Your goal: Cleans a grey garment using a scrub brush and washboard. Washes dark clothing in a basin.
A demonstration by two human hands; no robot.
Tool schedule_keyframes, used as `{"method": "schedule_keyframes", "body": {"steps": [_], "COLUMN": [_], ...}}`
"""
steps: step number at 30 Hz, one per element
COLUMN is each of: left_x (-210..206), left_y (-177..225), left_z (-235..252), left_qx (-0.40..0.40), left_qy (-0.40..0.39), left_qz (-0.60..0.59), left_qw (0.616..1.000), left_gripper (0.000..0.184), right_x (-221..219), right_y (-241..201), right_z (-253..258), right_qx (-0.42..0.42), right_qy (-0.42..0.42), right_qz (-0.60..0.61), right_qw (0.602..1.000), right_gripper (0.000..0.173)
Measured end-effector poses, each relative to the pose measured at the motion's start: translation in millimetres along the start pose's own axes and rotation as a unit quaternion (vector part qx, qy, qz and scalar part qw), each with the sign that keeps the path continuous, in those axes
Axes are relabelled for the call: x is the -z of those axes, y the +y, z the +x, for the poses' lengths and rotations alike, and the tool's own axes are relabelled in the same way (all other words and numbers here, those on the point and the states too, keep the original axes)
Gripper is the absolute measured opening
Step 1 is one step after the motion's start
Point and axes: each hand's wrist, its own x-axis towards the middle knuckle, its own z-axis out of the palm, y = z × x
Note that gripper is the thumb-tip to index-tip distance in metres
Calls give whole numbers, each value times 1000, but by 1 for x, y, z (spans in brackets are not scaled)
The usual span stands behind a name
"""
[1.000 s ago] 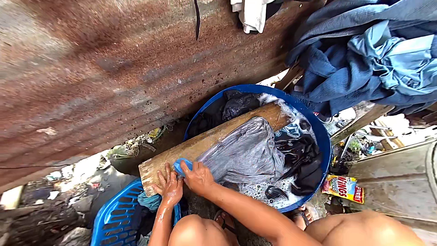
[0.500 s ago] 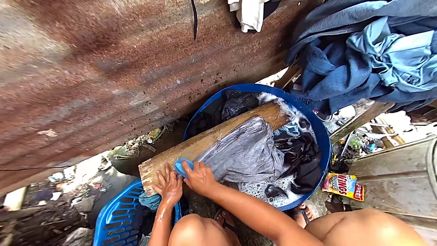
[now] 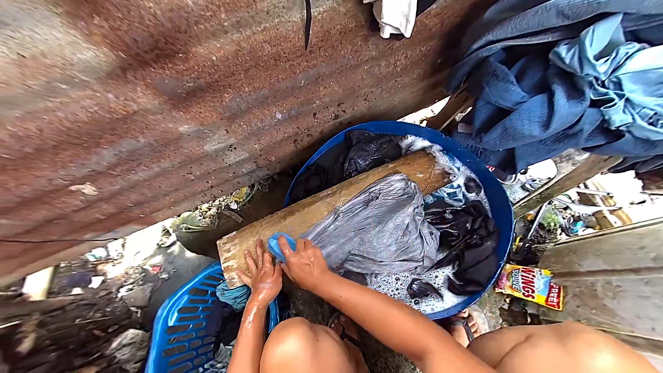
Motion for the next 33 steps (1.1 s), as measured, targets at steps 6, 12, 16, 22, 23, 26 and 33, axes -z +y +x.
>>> {"method": "schedule_keyframes", "body": {"steps": [6,12,16,22,23,26,33], "left_x": [0,-1,1,3,3,4,3], "left_y": [2,3,2,6,6,7,7], "left_z": [1,4,0,1,1,2,4], "left_qx": [-2,1,8,13,15,23,22], "left_qy": [2,-2,-3,-13,-14,-20,-25], "left_qz": [-11,-2,-3,-4,-5,-5,2], "left_qw": [1000,1000,1000,1000,1000,1000,999], "left_gripper": [34,32,35,36,36,35,35], "right_x": [141,65,11,160,176,178,67], "right_y": [164,82,12,187,197,178,142], "right_z": [14,23,-2,9,10,0,-95], "right_qx": [-257,-207,-2,-305,-334,-241,-72], "right_qy": [133,166,-15,146,142,84,-367], "right_qz": [-35,-14,-9,-68,-54,57,-14], "right_qw": [957,964,1000,939,930,965,927], "right_gripper": [74,74,65,76,78,77,67]}}
